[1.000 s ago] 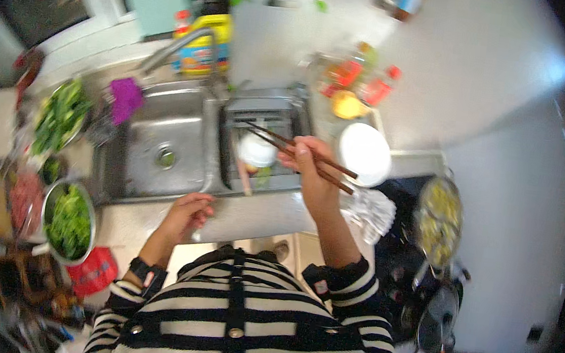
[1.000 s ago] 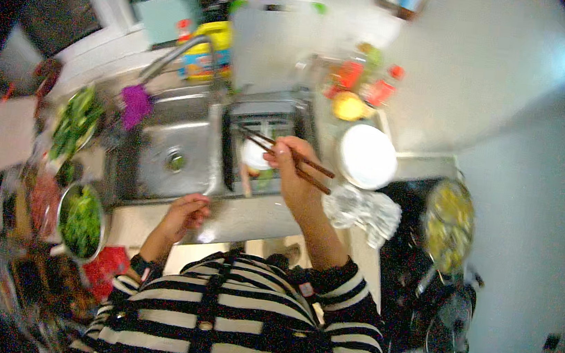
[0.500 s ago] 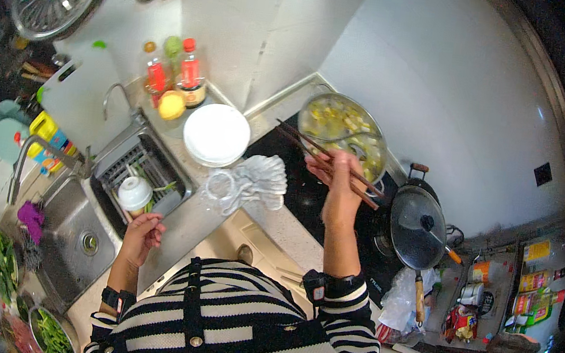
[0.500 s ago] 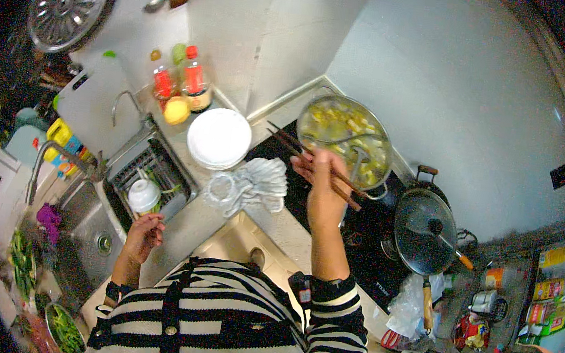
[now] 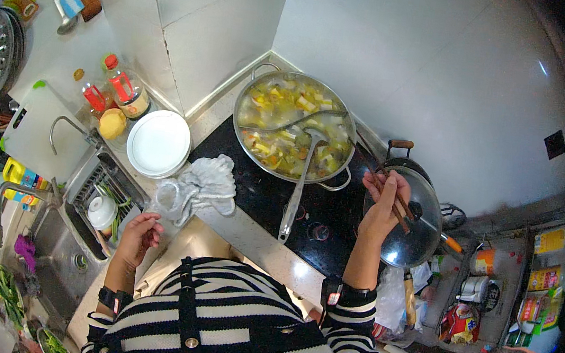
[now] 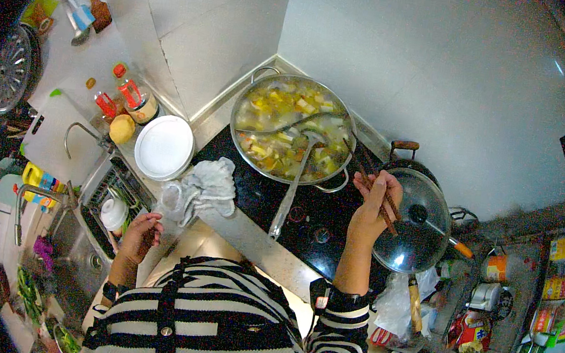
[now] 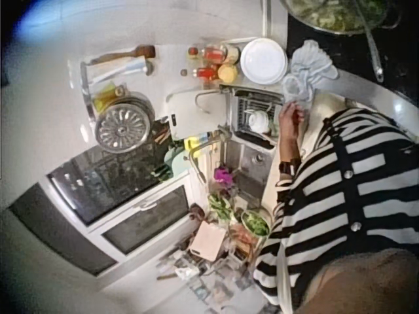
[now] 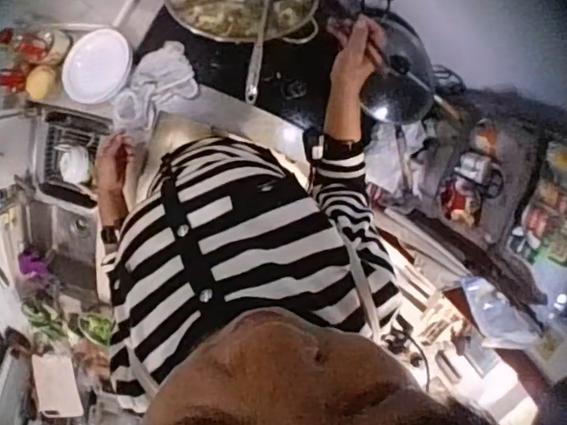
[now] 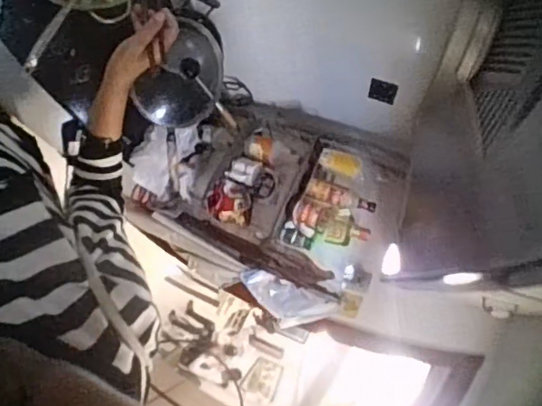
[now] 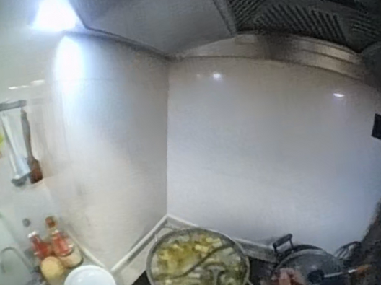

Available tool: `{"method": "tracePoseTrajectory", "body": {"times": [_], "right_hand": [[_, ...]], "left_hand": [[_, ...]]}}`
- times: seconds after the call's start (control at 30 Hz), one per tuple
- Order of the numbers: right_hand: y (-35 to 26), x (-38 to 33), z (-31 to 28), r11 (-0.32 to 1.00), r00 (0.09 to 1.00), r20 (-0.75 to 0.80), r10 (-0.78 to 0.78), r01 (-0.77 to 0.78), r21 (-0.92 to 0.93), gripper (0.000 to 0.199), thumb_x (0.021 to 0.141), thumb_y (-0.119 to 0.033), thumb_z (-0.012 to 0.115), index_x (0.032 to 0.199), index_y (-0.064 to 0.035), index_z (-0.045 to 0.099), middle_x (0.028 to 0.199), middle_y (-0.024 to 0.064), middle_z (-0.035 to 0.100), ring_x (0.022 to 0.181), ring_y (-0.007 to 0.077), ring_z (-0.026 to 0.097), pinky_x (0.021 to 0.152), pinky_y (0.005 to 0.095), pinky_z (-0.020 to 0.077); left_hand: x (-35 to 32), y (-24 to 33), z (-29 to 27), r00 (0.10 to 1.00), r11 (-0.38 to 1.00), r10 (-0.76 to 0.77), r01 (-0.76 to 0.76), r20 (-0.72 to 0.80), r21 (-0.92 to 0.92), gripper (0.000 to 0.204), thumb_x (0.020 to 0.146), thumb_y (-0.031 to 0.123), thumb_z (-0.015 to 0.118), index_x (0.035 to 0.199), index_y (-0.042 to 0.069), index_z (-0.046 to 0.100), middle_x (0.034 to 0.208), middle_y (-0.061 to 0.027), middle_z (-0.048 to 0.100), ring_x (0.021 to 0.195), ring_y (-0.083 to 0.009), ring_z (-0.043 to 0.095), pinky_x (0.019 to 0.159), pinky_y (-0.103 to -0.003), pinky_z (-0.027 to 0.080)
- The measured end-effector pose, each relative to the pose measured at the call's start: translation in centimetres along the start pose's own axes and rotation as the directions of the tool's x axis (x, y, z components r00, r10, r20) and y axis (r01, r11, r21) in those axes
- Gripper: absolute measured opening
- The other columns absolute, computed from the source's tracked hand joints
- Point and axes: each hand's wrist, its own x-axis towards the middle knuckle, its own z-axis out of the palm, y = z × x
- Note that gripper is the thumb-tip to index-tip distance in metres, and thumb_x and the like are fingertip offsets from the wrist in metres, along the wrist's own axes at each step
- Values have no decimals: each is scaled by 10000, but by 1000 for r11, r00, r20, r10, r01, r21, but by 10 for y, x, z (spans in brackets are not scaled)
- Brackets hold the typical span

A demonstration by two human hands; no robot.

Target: The person stirs a simmering pot on the stove using a ladle and chopsticks, then washes hands at the sink. They later open a plastic bag containing flat noodles and place the noodles into a food processor.

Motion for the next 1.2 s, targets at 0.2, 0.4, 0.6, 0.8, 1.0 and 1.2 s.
{"method": "tracePoseTrajectory", "body": {"times": [0.2, 0.4, 0.6, 0.8, 1.0, 1.2], "right_hand": [[-1, 4, 3, 997, 995, 87, -58, 62, -44, 241, 949, -134, 493, 1100, 48, 447, 943, 159, 575, 808, 247, 648, 756, 345, 557], [-1, -5, 25, 960, 936, 336, -108, 185, -208, 166, 923, -121, 538, 1030, 6, 546, 962, 142, 620, 820, 219, 649, 741, 329, 547], [-14, -49, 77, 886, 211, 967, -145, 462, 32, 193, 876, -120, 592, 1051, -39, 591, 985, 112, 597, 815, 238, 624, 671, 322, 518], [-16, -69, 115, 665, -53, 878, -475, 633, 397, 204, 758, -115, 634, 942, -31, 605, 955, 126, 528, 869, 270, 571, 670, 334, 520], [-4, -75, 119, 690, -50, 902, -428, 627, 362, 329, 743, -88, 629, 1068, -39, 605, 1145, 156, 542, 1075, 333, 526, 883, 386, 473], [-3, -52, 87, 765, 258, 932, -254, 644, 30, 304, 814, -68, 582, 1118, -63, 571, 1206, 164, 543, 1111, 347, 520, 944, 436, 433]], "left_hand": [[6, -1, 19, 1000, 1000, -4, 4, -17, 9, 212, 902, 152, 531, 1067, 25, 571, 791, -64, 627, 579, -116, 563, 499, -246, 463], [-4, 21, 50, 997, 993, -68, 64, 47, 96, 209, 914, 179, 536, 1045, 23, 585, 793, -58, 634, 597, -113, 565, 523, -232, 464], [0, 67, 115, 877, 984, -130, 56, 463, 170, 365, 970, 315, 454, 1091, -10, 569, 914, -106, 649, 745, -158, 615, 646, -268, 509], [-1, 68, 150, 715, 986, -20, 130, 699, -105, 436, 983, 365, 399, 1169, -14, 505, 1046, -125, 615, 935, -225, 607, 818, -364, 493], [6, 61, 144, 907, 975, 22, 74, 419, -212, 320, 984, 289, 419, 1110, 15, 526, 982, -114, 628, 883, -222, 633, 789, -334, 510], [48, 68, 94, 998, 979, 22, -34, 60, 203, 218, 969, 189, 408, 1085, 24, 491, 829, -92, 631, 656, -185, 622, 594, -286, 497]]}}
